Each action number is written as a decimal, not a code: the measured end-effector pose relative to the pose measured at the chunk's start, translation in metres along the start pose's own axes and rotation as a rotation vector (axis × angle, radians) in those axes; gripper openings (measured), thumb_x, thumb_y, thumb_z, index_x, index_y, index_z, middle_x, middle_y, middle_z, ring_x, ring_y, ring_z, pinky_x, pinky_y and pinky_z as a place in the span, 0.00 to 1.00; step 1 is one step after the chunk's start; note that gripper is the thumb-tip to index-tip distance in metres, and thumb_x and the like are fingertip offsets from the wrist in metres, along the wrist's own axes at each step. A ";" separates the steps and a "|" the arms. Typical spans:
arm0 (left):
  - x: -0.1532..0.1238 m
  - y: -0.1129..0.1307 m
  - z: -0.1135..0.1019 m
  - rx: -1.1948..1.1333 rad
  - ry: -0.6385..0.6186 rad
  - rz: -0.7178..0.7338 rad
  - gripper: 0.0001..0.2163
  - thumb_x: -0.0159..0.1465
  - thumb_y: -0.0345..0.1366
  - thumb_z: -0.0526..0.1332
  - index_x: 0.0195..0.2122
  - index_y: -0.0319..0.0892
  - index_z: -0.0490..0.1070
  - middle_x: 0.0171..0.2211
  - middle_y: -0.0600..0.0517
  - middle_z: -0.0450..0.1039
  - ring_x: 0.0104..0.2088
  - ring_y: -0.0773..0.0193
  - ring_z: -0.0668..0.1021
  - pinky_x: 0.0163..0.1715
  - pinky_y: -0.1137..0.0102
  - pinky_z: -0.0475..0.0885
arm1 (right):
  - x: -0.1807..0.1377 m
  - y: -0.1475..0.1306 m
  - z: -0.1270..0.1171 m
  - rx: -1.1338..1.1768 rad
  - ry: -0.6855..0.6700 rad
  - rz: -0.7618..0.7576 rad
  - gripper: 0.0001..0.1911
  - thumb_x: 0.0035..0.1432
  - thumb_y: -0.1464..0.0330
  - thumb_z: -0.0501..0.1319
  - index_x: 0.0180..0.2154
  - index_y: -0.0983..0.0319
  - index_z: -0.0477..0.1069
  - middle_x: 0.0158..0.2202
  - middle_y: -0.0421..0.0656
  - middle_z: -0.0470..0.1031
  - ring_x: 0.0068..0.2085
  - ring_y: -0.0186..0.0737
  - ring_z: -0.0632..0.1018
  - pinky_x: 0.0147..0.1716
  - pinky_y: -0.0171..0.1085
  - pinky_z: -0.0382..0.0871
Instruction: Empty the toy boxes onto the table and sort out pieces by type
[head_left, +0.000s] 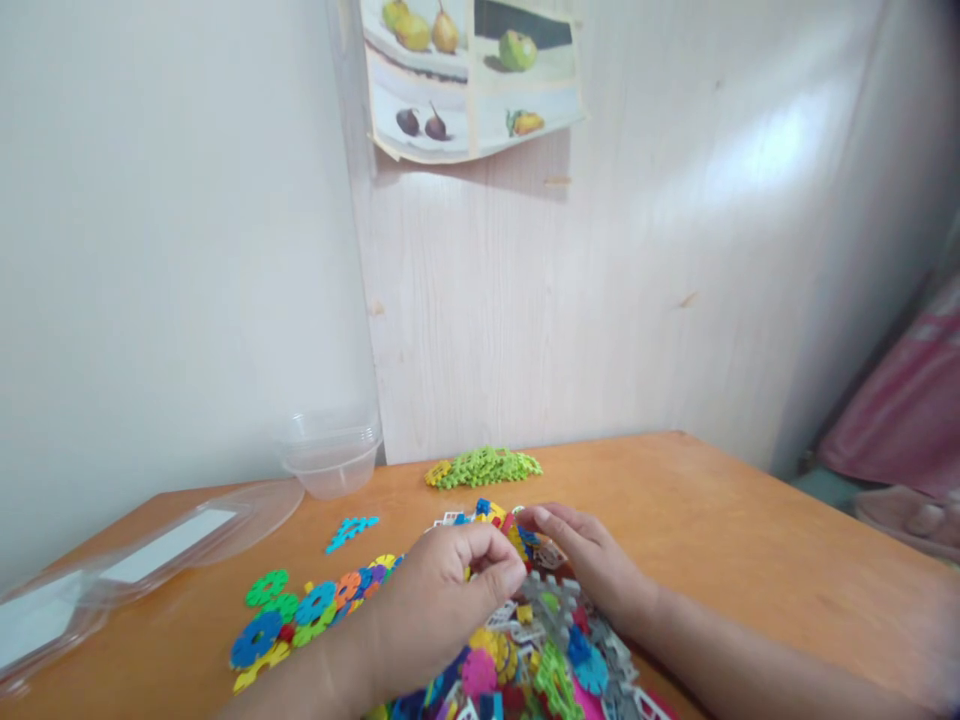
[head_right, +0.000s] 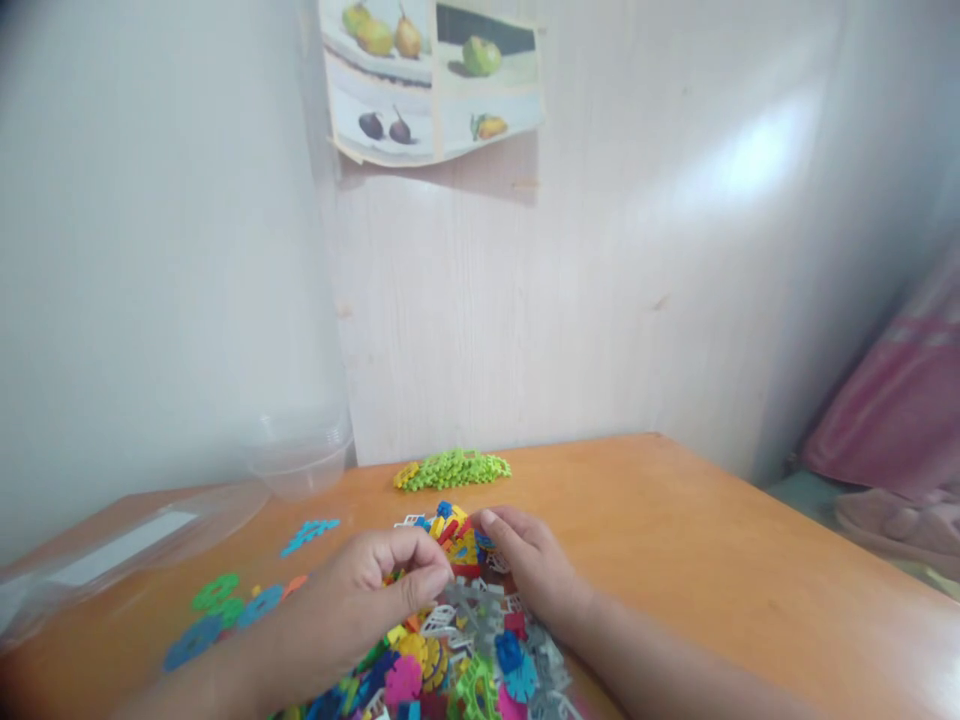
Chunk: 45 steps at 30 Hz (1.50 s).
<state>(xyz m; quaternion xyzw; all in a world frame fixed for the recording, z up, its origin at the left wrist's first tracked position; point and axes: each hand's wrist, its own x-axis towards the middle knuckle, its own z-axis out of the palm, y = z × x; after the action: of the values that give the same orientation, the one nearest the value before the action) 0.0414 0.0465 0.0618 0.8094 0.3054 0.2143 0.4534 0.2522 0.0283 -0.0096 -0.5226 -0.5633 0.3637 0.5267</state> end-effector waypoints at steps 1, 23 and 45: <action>0.002 -0.002 -0.002 -0.035 0.033 -0.011 0.13 0.63 0.46 0.59 0.30 0.43 0.72 0.28 0.55 0.71 0.31 0.65 0.71 0.31 0.72 0.64 | 0.003 0.000 0.002 0.006 -0.012 -0.001 0.25 0.61 0.47 0.55 0.38 0.61 0.77 0.36 0.44 0.79 0.44 0.47 0.77 0.45 0.42 0.70; 0.013 -0.139 -0.152 0.050 0.731 -0.339 0.13 0.50 0.46 0.62 0.24 0.40 0.73 0.23 0.50 0.76 0.28 0.61 0.77 0.31 0.69 0.68 | 0.000 0.017 0.004 0.037 0.013 0.117 0.27 0.60 0.47 0.56 0.48 0.60 0.78 0.44 0.45 0.79 0.49 0.52 0.76 0.44 0.41 0.72; 0.009 -0.182 -0.146 0.651 0.434 -0.401 0.06 0.51 0.34 0.65 0.31 0.44 0.73 0.24 0.56 0.72 0.26 0.64 0.73 0.24 0.73 0.56 | -0.002 0.000 0.011 0.049 -0.002 0.175 0.24 0.55 0.45 0.59 0.31 0.60 0.75 0.27 0.41 0.76 0.36 0.44 0.77 0.32 0.35 0.70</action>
<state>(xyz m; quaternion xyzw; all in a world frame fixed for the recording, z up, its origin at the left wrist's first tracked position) -0.0972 0.2139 -0.0226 0.7710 0.5965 0.1797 0.1325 0.2414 0.0277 -0.0124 -0.5563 -0.5067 0.4227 0.5050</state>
